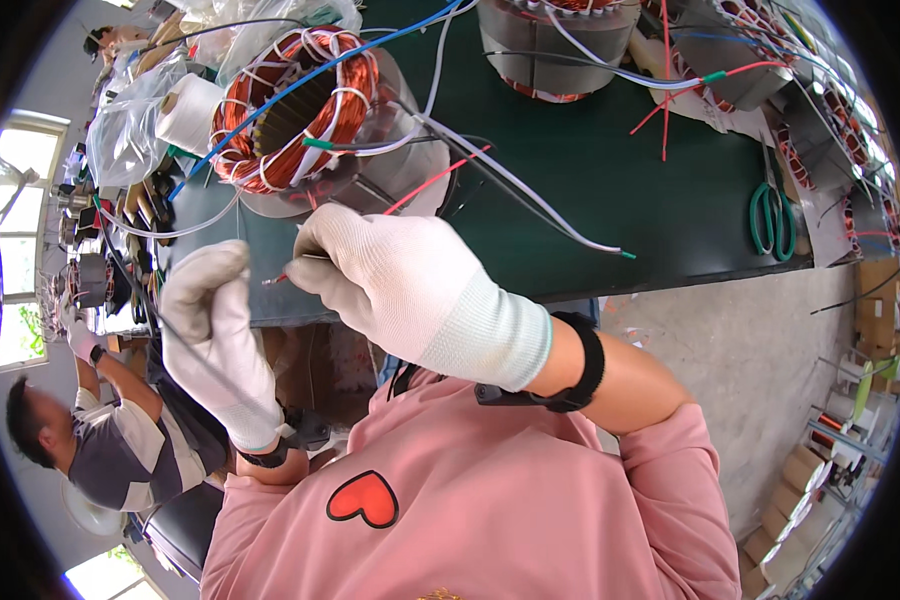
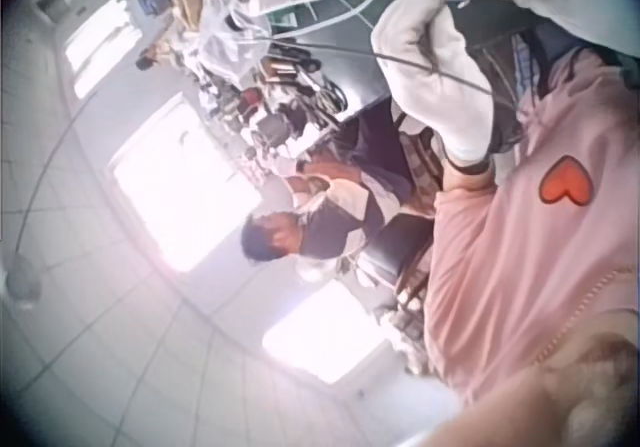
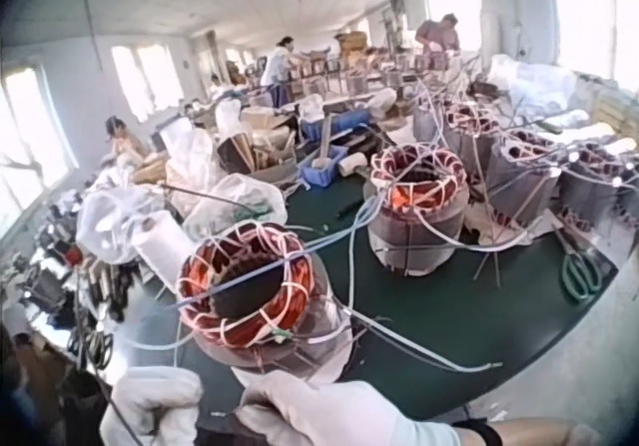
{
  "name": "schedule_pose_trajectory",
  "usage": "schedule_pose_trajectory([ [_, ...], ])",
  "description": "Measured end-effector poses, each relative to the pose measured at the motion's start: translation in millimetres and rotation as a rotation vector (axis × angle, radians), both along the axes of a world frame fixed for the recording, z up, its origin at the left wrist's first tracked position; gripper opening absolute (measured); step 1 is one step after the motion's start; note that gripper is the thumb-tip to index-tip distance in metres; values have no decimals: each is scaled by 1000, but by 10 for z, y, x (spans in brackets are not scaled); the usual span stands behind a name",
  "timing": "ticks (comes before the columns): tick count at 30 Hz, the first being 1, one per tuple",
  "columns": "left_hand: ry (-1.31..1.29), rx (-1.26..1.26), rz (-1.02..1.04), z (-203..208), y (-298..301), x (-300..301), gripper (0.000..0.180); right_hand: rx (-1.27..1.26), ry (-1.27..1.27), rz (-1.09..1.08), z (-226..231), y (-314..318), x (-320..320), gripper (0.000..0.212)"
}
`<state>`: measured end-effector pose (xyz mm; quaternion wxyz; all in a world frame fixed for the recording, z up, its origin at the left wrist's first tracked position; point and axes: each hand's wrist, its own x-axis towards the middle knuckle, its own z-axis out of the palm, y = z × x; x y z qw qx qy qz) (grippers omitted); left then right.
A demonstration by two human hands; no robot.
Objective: Assembling or winding electric motor stators in a workshop factory environment.
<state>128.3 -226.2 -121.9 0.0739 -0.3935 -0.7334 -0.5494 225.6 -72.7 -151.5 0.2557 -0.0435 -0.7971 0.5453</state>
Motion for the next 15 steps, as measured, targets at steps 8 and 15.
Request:
schedule_pose_trajectory([
  [8,-137,26,-64,-26,-76,13,21,57,-43,-97,101,-26,45,17],
  [15,-189,74,-49,-30,-56,23,24,56,-61,-104,120,-16,64,17],
])
